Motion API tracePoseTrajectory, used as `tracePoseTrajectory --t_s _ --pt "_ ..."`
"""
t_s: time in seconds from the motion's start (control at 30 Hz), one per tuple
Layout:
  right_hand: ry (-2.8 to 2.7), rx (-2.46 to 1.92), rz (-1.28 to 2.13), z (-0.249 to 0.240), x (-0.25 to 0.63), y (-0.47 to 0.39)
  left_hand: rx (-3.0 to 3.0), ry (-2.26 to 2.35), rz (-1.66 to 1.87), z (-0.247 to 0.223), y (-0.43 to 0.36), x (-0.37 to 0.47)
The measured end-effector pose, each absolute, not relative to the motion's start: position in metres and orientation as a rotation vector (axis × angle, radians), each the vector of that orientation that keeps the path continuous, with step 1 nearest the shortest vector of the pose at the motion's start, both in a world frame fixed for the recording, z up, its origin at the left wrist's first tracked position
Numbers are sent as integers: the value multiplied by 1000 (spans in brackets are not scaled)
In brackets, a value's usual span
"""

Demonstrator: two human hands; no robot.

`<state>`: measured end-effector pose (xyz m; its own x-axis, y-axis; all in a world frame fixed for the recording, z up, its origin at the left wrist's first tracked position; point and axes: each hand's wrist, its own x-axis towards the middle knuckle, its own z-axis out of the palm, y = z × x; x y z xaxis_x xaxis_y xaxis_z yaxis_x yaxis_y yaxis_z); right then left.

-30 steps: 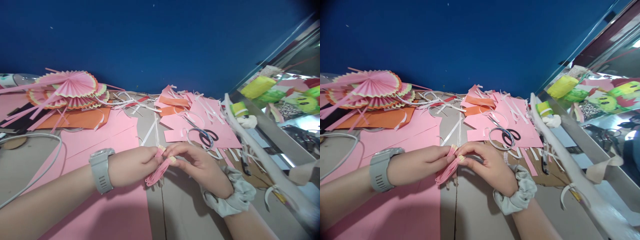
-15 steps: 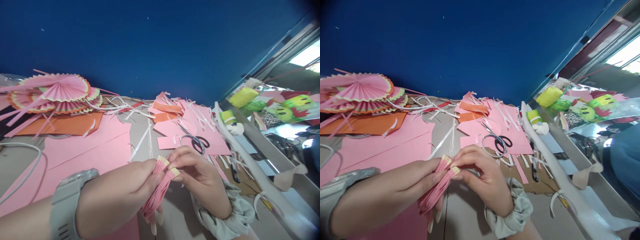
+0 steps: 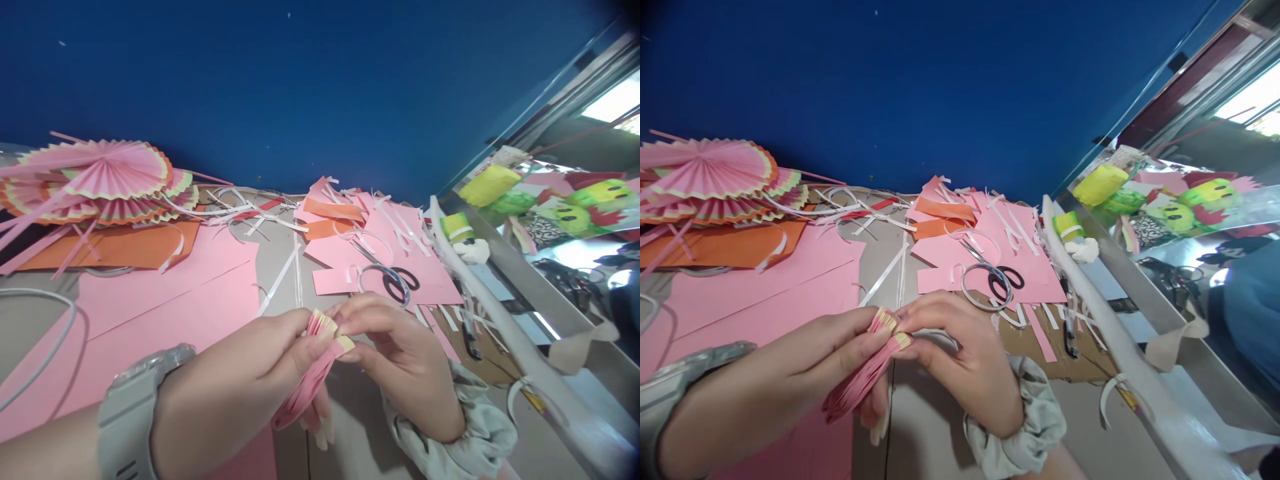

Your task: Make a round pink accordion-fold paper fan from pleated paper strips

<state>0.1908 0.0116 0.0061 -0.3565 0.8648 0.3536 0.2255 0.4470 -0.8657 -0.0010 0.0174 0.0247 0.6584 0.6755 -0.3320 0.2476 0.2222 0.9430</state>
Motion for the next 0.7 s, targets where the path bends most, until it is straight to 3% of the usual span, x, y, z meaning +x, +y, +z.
tracePoseTrajectory --t_s 0.4,0.7 --pt "-1590 -868 992 -3 186 12 1383 946 269 35 15 5" --pt "-1830 -937 859 3 189 11 1614 1027 265 30 15 3"
